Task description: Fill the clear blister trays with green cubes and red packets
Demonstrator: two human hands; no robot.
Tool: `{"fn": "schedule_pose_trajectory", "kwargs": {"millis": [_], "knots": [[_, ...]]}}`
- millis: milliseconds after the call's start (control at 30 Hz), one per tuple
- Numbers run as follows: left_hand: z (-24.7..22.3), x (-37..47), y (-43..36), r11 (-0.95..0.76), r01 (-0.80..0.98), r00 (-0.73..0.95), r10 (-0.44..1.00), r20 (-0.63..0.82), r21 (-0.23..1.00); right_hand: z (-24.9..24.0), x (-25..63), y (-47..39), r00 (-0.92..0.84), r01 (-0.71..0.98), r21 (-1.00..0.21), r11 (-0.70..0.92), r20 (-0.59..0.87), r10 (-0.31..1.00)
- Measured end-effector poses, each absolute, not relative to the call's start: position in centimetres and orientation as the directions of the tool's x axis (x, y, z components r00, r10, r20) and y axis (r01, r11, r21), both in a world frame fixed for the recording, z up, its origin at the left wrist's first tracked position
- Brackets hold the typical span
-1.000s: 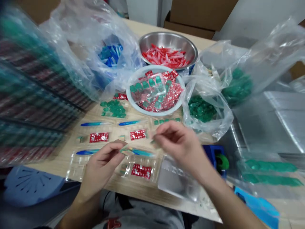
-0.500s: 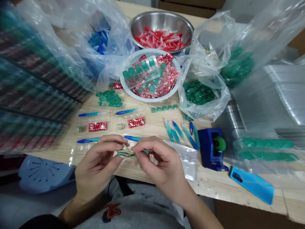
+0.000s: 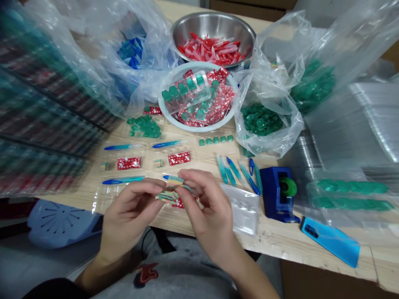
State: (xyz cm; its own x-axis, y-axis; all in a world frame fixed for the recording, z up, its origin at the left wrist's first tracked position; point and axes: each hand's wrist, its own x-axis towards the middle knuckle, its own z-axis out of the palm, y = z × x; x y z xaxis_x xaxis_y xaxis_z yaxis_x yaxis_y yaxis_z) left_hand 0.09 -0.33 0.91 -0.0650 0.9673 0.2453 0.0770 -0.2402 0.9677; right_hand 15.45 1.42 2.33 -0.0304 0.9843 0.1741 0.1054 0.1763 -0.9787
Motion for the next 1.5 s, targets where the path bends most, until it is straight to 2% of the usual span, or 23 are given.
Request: {"fn": "schedule_pose_trajectory", "kwargs": {"millis": [300, 467, 567, 633, 733, 833, 900, 1133, 1333, 1500], "knots": [[0.4, -0.3, 0.0, -0.303, 0.104, -0.088, 0.946, 0.312, 0.947, 2.1, 15.8, 0.8, -0.169, 0.169, -0.952, 0.256, 0.228, 0.959], [0.0, -0.1, -0.4, -0.355, 0.159, -0.040, 0.930, 0.365, 0.921, 2.0, 16.2, 0.5, -0.261, 0.198, -0.947, 0.253, 0.198, 0.945], [-0.6, 0.0, -0.9, -0.355, 0.179, -0.081, 0.924, 0.374, 0.917, 1.5, 16.1, 0.5, -0.304, 0.208, -0.944, 0.255, 0.186, 0.935], [-1.2, -0.6, -1.3, -0.280, 0.181, -0.153, 0.939, 0.308, 0.943, 0.9, 16.1, 0.5, -0.290, 0.216, -0.949, 0.231, 0.164, 0.943], [-2.5, -3.8, -2.2, -0.032, 0.181, -0.366, 0.925, 0.097, 0.983, -0.3, 16.4, 0.7, -0.180, 0.214, -0.963, 0.162, 0.125, 0.976], [-3.8, -8.9, -4.0, 0.251, 0.155, -0.631, 0.770, -0.099, 0.956, -1.5, 17.1, 1.2, -0.111, 0.176, -0.975, 0.137, 0.118, 0.987], [-4.7, -11.7, -5.3, 0.360, 0.146, -0.718, 0.679, -0.152, 0.921, -1.9, 17.6, 1.5, -0.104, 0.175, -0.974, 0.142, 0.125, 0.987], [-7.5, -13.4, -7.0, 0.521, 0.258, -0.735, 0.652, -0.184, 0.814, -1.7, 17.4, 1.5, -0.096, 0.257, -0.946, 0.197, 0.178, 0.979], [-8.2, -13.3, -7.1, 0.645, 0.428, -0.751, 0.643, -0.147, 0.633, -2.3, 18.0, 1.6, -0.108, 0.284, -0.945, 0.164, 0.139, 0.984], [-8.1, -12.5, -6.4, 0.682, 0.558, -0.734, 0.671, -0.101, 0.473, -2.3, 18.1, 1.4, -0.097, 0.314, -0.939, 0.141, 0.117, 0.988]]}}
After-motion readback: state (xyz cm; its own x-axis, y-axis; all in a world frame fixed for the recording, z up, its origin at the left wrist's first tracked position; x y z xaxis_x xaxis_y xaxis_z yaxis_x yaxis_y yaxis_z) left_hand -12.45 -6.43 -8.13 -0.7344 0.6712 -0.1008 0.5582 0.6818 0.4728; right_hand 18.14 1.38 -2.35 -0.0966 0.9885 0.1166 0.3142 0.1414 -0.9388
